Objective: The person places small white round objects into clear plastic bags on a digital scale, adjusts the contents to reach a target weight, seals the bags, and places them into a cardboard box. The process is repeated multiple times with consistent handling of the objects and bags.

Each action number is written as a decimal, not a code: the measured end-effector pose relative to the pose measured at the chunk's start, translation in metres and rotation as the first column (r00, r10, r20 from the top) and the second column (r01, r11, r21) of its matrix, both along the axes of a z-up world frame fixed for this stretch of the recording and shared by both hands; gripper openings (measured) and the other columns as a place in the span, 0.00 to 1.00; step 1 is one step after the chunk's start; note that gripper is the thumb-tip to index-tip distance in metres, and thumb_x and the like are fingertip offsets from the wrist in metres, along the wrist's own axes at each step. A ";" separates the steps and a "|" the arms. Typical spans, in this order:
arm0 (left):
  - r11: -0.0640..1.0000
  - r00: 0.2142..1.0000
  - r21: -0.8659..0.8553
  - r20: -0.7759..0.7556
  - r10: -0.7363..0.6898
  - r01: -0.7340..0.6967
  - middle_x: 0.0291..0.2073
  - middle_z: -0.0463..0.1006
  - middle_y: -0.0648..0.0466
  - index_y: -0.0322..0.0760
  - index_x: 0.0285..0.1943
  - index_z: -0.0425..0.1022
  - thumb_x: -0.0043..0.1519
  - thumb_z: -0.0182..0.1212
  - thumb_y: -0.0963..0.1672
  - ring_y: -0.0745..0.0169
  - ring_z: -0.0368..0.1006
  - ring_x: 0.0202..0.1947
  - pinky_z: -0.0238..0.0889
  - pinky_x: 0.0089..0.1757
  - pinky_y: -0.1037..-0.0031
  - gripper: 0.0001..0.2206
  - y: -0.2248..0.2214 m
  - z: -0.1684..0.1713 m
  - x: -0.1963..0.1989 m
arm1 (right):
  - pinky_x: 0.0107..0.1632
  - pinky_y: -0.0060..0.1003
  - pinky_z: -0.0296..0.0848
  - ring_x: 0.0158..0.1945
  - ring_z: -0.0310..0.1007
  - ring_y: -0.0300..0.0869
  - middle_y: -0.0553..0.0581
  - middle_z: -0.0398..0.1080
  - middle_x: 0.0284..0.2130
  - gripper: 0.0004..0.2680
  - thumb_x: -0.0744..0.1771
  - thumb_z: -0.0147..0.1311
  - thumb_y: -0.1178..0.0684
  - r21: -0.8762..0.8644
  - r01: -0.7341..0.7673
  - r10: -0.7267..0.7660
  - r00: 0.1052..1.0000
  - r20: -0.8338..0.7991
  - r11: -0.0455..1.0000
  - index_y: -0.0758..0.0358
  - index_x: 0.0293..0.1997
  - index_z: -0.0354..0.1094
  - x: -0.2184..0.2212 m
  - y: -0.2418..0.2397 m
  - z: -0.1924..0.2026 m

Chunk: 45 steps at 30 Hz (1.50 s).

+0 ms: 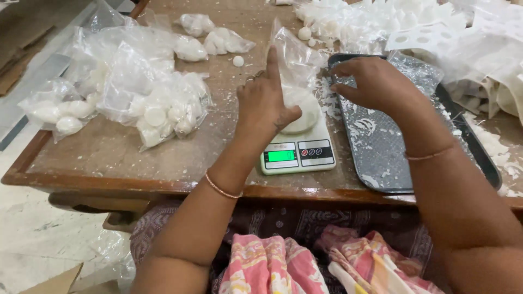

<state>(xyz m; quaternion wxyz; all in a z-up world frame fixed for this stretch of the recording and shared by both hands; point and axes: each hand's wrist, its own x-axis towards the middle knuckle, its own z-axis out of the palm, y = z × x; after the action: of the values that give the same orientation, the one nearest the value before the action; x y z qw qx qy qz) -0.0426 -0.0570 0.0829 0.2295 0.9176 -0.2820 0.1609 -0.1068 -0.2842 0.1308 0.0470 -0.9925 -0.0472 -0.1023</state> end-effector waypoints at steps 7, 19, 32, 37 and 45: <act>0.967 0.983 0.243 -0.149 0.112 -0.073 0.42 0.81 0.42 0.29 0.80 0.32 0.46 0.73 0.55 0.45 0.79 0.42 0.69 0.47 0.54 0.60 -0.039 -0.012 0.018 | 0.51 0.49 0.74 0.47 0.78 0.57 0.63 0.78 0.45 0.11 0.66 0.62 0.49 0.178 0.002 -0.025 0.992 0.125 0.984 0.61 0.50 0.78 0.045 -0.027 -0.049; 0.998 0.999 -0.068 -0.037 -0.004 0.002 0.55 0.76 0.34 0.32 0.77 0.50 0.59 0.69 0.57 0.39 0.74 0.53 0.67 0.54 0.57 0.45 0.058 -0.024 0.045 | 0.49 0.47 0.75 0.45 0.79 0.55 0.64 0.78 0.42 0.09 0.67 0.63 0.50 0.253 -0.016 -0.072 0.940 0.335 0.967 0.61 0.47 0.79 0.050 -0.071 -0.080; 0.871 0.984 -0.458 0.072 -0.161 0.176 0.51 0.80 0.43 0.31 0.62 0.71 0.63 0.71 0.47 0.48 0.77 0.55 0.69 0.56 0.61 0.22 0.065 -0.058 0.068 | 0.42 0.43 0.76 0.39 0.79 0.49 0.60 0.79 0.41 0.04 0.70 0.64 0.55 0.155 -0.032 -0.029 0.924 0.380 0.987 0.62 0.47 0.80 0.043 -0.075 -0.093; 0.878 0.976 -0.428 0.074 -0.204 0.216 0.52 0.80 0.42 0.32 0.64 0.69 0.65 0.71 0.48 0.46 0.76 0.56 0.68 0.56 0.60 0.24 0.062 -0.064 0.068 | 0.42 0.40 0.77 0.43 0.80 0.47 0.59 0.79 0.41 0.04 0.70 0.64 0.58 0.154 -0.134 0.059 0.907 0.417 0.979 0.68 0.46 0.77 0.040 -0.064 -0.091; 0.935 0.962 -0.272 -0.087 -0.258 0.227 0.61 0.72 0.31 0.26 0.71 0.62 0.69 0.58 0.54 0.35 0.69 0.61 0.61 0.59 0.56 0.30 0.055 -0.055 0.055 | 0.37 0.49 0.74 0.32 0.76 0.53 0.66 0.77 0.34 0.11 0.74 0.52 0.47 0.252 -0.020 -0.029 0.981 0.190 0.967 0.64 0.49 0.78 0.041 -0.028 -0.077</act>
<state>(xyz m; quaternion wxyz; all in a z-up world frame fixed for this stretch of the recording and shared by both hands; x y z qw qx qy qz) 0.0124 -0.0016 0.0283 0.3822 0.8458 -0.3552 0.1109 -0.0663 -0.3123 0.0538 0.1682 -0.9640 -0.0358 -0.2029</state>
